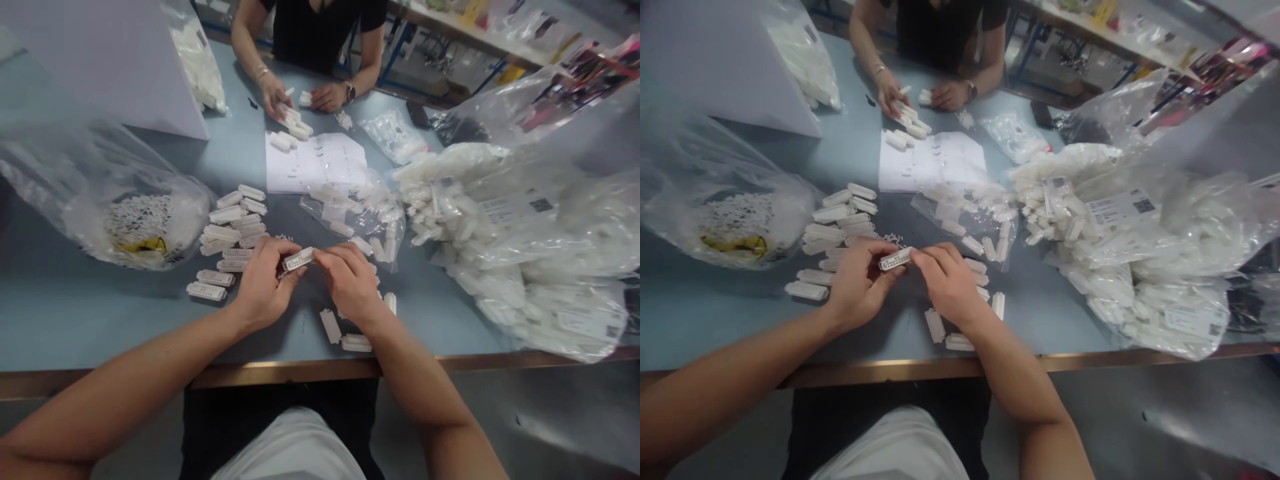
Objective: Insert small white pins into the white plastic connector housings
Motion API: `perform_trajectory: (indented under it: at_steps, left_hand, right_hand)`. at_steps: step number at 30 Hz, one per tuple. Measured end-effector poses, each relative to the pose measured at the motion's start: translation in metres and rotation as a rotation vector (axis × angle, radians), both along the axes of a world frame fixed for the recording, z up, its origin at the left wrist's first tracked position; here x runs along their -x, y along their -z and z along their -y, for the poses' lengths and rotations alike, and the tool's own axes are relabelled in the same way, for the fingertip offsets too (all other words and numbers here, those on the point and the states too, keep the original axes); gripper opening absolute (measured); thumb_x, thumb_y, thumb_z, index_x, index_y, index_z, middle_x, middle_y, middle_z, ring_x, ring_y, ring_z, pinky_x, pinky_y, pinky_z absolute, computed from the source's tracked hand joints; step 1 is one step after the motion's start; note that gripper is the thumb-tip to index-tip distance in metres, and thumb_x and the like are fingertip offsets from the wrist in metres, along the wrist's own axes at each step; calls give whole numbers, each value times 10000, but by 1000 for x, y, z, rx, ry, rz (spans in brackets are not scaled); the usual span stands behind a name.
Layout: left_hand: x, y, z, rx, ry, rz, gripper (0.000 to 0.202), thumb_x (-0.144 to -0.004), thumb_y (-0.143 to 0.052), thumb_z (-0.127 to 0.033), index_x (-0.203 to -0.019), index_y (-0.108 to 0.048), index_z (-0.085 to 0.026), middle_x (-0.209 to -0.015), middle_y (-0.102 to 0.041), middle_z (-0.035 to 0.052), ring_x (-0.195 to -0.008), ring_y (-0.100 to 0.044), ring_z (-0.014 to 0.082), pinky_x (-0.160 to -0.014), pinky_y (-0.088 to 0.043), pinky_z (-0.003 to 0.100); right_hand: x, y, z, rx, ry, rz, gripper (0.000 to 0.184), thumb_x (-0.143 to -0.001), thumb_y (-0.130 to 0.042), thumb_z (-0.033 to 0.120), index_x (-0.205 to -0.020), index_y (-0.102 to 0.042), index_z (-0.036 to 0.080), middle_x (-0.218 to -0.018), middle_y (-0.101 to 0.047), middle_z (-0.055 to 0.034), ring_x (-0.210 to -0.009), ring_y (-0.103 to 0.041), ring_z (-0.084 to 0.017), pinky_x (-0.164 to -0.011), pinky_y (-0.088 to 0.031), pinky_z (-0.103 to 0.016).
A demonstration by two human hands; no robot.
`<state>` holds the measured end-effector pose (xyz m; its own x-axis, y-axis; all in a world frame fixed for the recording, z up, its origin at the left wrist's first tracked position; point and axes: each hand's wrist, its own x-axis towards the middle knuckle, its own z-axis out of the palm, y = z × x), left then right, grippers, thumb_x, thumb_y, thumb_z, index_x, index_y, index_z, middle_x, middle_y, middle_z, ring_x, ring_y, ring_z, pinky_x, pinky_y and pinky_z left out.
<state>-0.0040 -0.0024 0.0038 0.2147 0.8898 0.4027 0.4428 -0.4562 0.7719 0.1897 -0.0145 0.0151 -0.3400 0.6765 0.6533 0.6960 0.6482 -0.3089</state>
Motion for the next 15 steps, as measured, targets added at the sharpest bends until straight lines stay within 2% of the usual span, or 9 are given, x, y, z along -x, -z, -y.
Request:
perform_trajectory:
  at_steps: [3, 6, 9, 12, 15]
  left_hand:
    - [2, -3, 0, -148, 15, -76, 142, -929, -633, -249, -1059, -603, -200, -967, -665, 57, -914, -632, 220, -792, -536, 375]
    - [2, -3, 0, -233, 18, -124, 158, -938, -617, -225, -1093, -594, -205, -981, -675, 62, -911, -631, 216, -792, -528, 372]
    - [3, -1, -1, -283, 31, -141, 183, -942, -612, -211, -1124, -585, -215, -1006, -676, 62, -922, -630, 214, -789, -522, 362]
    - [3, 0, -1, -326, 53, -128, 205, -941, -605, -179, -1140, -576, -220, -1011, -672, 58, -957, -629, 216, -817, -525, 356]
    - [2, 0, 0, -345, 73, -127, 231, -936, -604, -147, -1152, -564, -216, -1014, -662, 59, -971, -627, 210, -841, -530, 347]
  right_hand:
    - [1, 0, -2, 86, 33, -172, 184, -992, -579, 160, -1079, -702, 265, -959, -758, -39, -901, -693, -193, -810, -590, -353]
    - [0, -2, -3, 285, 57, -331, 96, -948, -688, 274, -1042, -706, 269, -939, -752, -25, -874, -702, -187, -803, -589, -345]
    - [-1, -1, -6, 555, 33, -534, 245, -885, -764, 376, -1088, -693, 258, -1009, -754, -33, -891, -710, -185, -827, -596, -347]
    - [-2, -1, -9, 800, -89, -700, 373, -852, -780, 456, -1133, -668, 237, -1039, -760, -46, -907, -721, -182, -813, -604, -333]
    - [-2, -3, -10, 935, -138, -759, 398, -818, -795, 507, -1063, -678, 217, -945, -751, -35, -849, -708, -168, -773, -589, -307]
